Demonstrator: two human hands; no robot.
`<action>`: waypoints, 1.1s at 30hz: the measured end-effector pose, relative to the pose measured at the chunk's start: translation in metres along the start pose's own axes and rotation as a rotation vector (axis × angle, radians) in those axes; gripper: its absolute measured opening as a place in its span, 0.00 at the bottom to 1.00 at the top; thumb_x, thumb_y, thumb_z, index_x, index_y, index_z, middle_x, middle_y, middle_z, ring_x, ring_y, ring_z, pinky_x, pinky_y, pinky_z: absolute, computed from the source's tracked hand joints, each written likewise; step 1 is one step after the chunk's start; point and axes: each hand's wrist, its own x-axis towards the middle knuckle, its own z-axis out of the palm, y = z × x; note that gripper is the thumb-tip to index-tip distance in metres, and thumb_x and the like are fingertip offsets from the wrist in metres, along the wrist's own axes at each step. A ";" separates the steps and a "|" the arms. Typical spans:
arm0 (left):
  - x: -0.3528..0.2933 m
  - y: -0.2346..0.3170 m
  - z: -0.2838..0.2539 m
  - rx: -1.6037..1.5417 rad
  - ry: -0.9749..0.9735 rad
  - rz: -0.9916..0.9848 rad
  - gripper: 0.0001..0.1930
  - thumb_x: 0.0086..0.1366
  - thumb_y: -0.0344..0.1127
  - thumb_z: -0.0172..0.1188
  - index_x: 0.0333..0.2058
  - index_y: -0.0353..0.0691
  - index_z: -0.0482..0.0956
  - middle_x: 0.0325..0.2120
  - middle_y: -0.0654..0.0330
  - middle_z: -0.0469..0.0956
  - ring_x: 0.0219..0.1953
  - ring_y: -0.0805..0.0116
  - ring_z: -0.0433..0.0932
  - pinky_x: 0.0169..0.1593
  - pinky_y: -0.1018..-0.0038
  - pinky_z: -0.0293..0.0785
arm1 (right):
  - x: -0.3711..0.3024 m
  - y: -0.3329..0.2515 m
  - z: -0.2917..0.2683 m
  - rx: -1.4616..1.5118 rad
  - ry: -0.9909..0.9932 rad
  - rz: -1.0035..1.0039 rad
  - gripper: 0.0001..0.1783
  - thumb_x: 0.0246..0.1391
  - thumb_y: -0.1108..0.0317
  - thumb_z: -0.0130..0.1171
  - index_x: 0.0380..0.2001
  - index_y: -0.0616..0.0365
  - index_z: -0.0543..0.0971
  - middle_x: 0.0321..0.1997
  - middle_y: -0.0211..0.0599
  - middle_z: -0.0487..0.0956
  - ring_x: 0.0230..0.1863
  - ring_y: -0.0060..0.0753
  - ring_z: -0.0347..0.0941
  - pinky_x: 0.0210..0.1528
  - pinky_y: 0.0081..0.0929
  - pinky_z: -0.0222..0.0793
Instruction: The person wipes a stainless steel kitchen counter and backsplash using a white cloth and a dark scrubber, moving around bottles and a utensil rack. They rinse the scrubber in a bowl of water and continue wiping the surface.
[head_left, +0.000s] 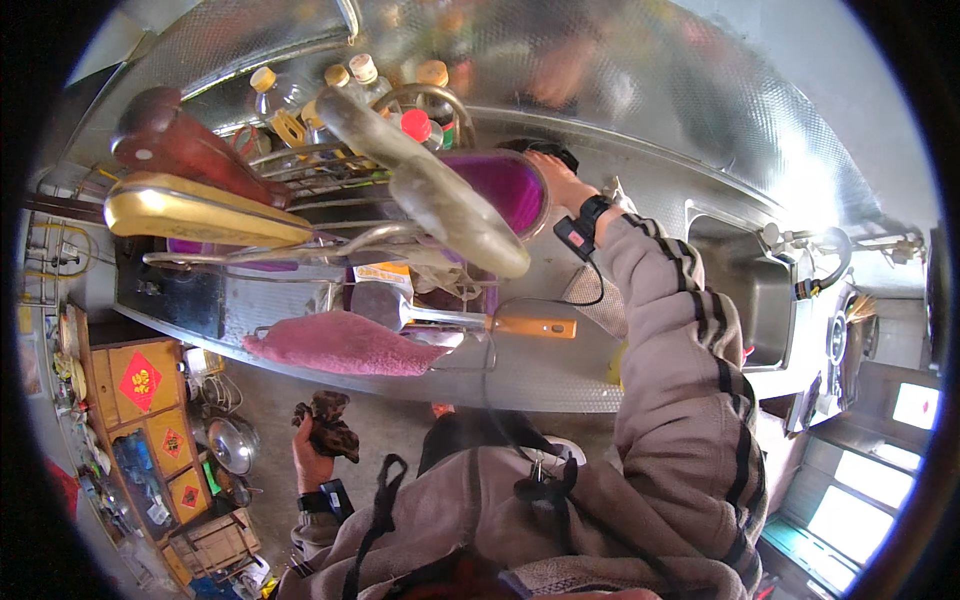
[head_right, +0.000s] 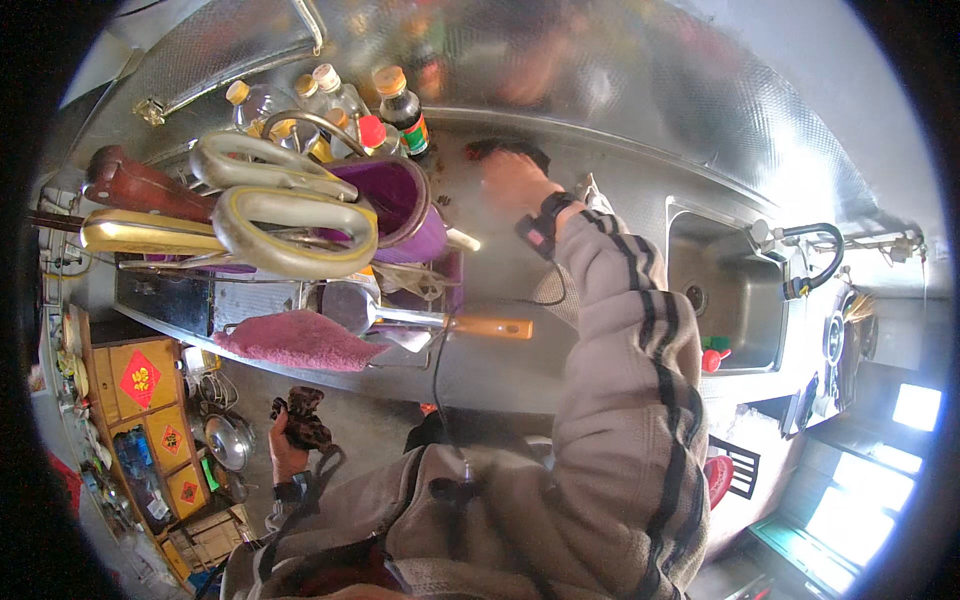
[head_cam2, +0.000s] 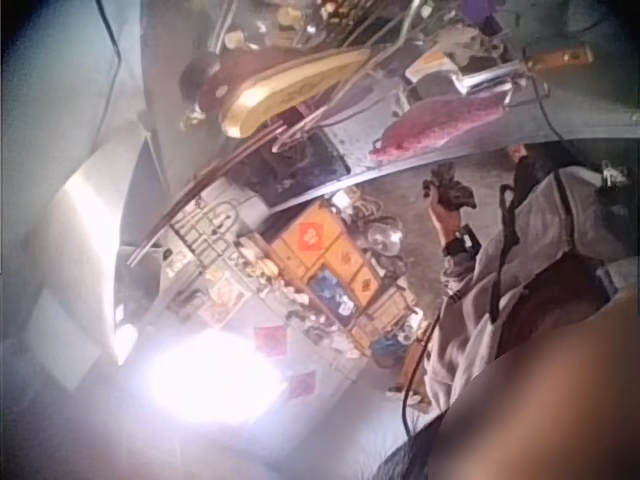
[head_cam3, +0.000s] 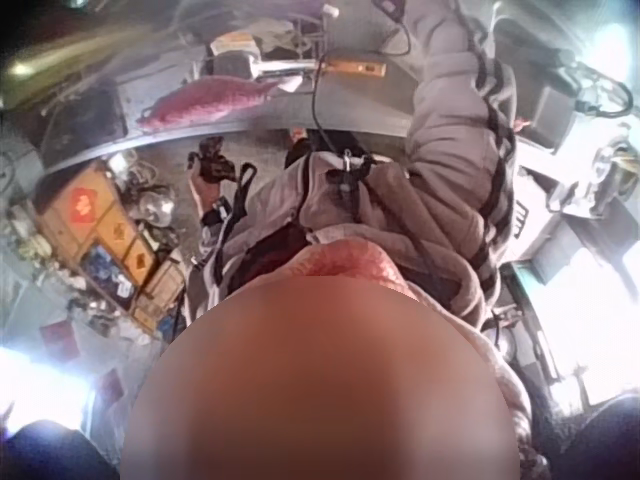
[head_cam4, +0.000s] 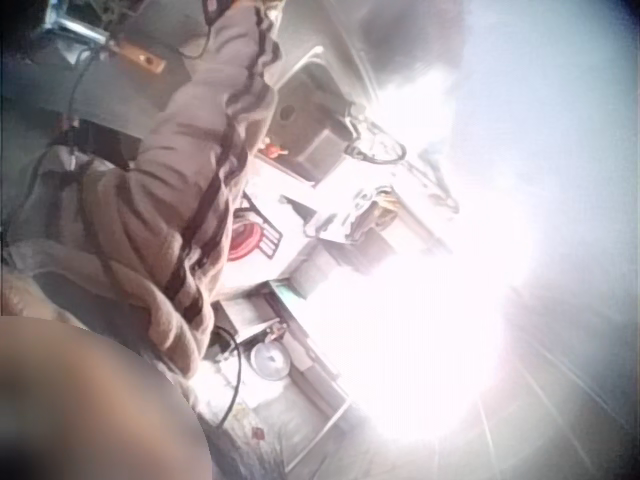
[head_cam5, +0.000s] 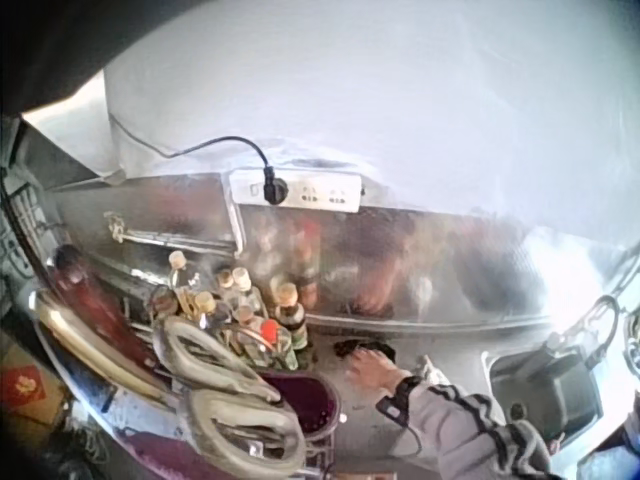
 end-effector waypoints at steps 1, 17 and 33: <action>-0.001 0.001 0.000 0.021 0.017 0.014 0.21 0.71 0.48 0.48 0.53 0.38 0.72 0.46 0.55 0.78 0.44 0.58 0.78 0.49 0.60 0.74 | -0.004 0.005 -0.004 -0.081 -0.100 0.036 0.23 0.57 0.54 0.47 0.48 0.60 0.75 0.57 0.50 0.72 0.60 0.47 0.67 0.61 0.43 0.63; 0.001 0.000 0.010 0.070 0.027 -0.004 0.23 0.70 0.49 0.49 0.54 0.37 0.70 0.41 0.55 0.78 0.41 0.60 0.79 0.44 0.58 0.77 | -0.002 0.050 0.033 -0.304 0.076 -0.132 0.24 0.59 0.49 0.48 0.45 0.55 0.82 0.50 0.47 0.78 0.56 0.52 0.70 0.57 0.43 0.68; 0.003 0.006 0.002 0.059 -0.072 0.000 0.22 0.72 0.48 0.47 0.54 0.38 0.72 0.42 0.55 0.79 0.42 0.59 0.79 0.47 0.59 0.75 | -0.017 0.007 0.035 -0.245 0.212 -0.286 0.09 0.46 0.63 0.57 0.27 0.53 0.84 0.36 0.32 0.82 0.46 0.40 0.75 0.45 0.37 0.73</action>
